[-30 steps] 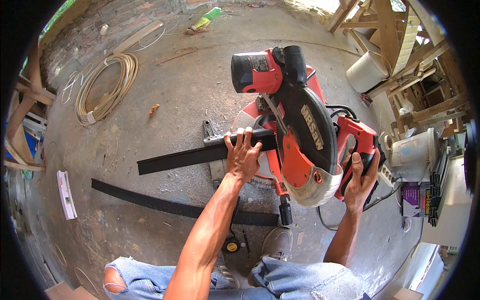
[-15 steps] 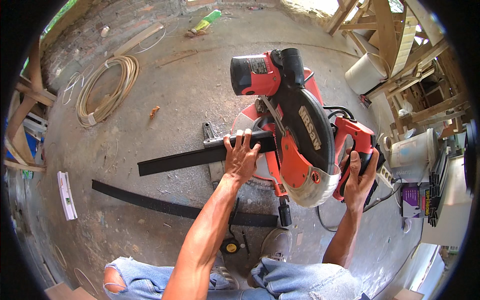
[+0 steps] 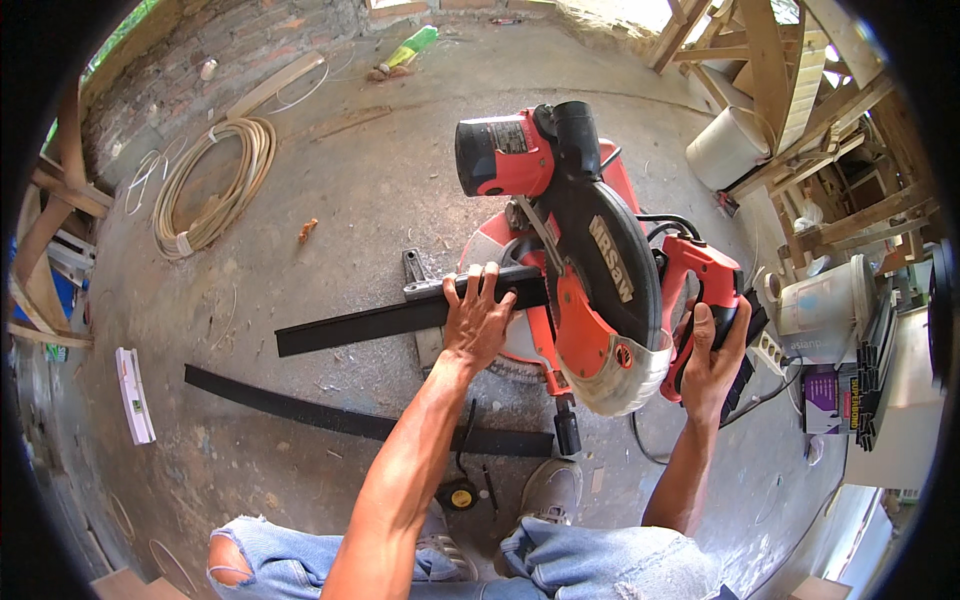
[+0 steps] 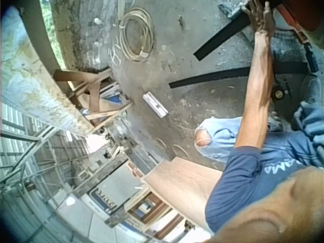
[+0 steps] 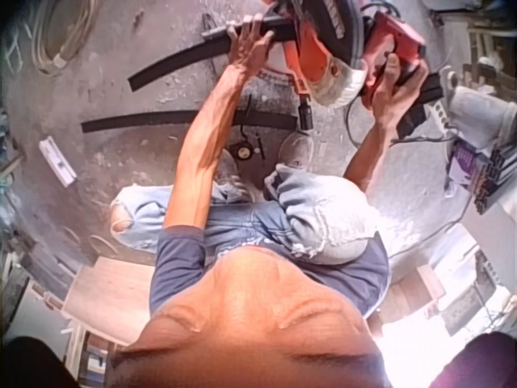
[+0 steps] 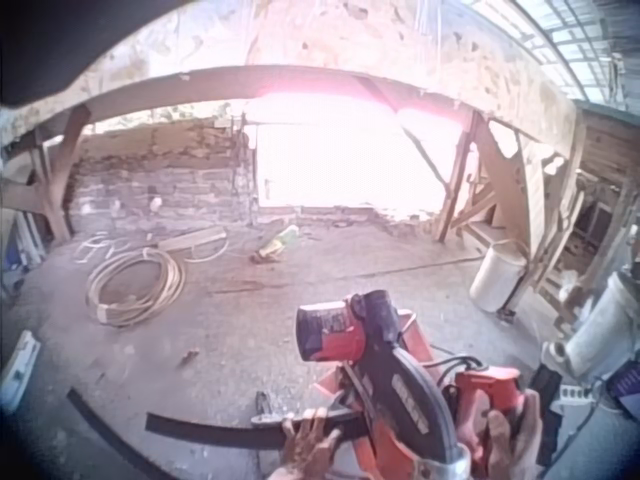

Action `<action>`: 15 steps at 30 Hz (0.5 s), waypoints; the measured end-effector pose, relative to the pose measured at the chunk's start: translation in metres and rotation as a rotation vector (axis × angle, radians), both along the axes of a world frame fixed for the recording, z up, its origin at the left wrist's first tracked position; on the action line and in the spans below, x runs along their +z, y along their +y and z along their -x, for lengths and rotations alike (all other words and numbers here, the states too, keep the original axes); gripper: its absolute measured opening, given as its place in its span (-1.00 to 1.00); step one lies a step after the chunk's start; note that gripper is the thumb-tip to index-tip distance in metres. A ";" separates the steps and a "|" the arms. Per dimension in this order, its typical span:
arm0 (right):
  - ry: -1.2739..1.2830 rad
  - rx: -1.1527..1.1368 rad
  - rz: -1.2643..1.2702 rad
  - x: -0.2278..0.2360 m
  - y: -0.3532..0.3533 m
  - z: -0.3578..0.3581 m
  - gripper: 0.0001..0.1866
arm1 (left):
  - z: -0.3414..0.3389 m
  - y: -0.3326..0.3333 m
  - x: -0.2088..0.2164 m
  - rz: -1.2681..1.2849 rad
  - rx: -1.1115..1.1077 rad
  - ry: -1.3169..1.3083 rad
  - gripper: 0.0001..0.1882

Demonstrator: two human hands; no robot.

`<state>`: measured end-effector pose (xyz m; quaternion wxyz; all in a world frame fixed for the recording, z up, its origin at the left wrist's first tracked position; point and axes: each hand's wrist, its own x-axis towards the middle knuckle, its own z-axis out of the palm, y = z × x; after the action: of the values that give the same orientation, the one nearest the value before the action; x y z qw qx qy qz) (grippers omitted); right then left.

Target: The person measures a black piece of material using a tape measure and cuts it using a miter saw.

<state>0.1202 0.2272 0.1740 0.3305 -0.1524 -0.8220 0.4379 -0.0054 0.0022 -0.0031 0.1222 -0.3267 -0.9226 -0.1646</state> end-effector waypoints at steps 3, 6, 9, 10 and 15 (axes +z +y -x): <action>-0.006 0.007 0.016 0.001 -0.001 0.000 -0.77 | 0.000 0.001 0.001 0.011 -0.001 -0.031 -0.67; 0.004 0.020 -0.009 0.000 0.002 0.000 -0.77 | 0.001 0.001 -0.001 0.037 -0.006 -0.024 -0.67; 0.001 0.016 -0.020 0.000 0.002 0.000 -0.76 | 0.001 0.001 -0.001 0.050 -0.009 -0.031 -0.68; 0.000 0.015 -0.020 0.000 0.002 -0.001 -0.76 | 0.001 0.001 0.000 0.051 -0.010 -0.032 -0.68; 0.006 0.017 -0.004 0.000 0.001 0.000 -0.75 | 0.000 0.002 0.001 0.045 -0.016 -0.042 -0.69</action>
<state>0.1204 0.2282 0.1742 0.3295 -0.1434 -0.8231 0.4397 -0.0056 0.0038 -0.0017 0.0939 -0.3332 -0.9258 -0.1515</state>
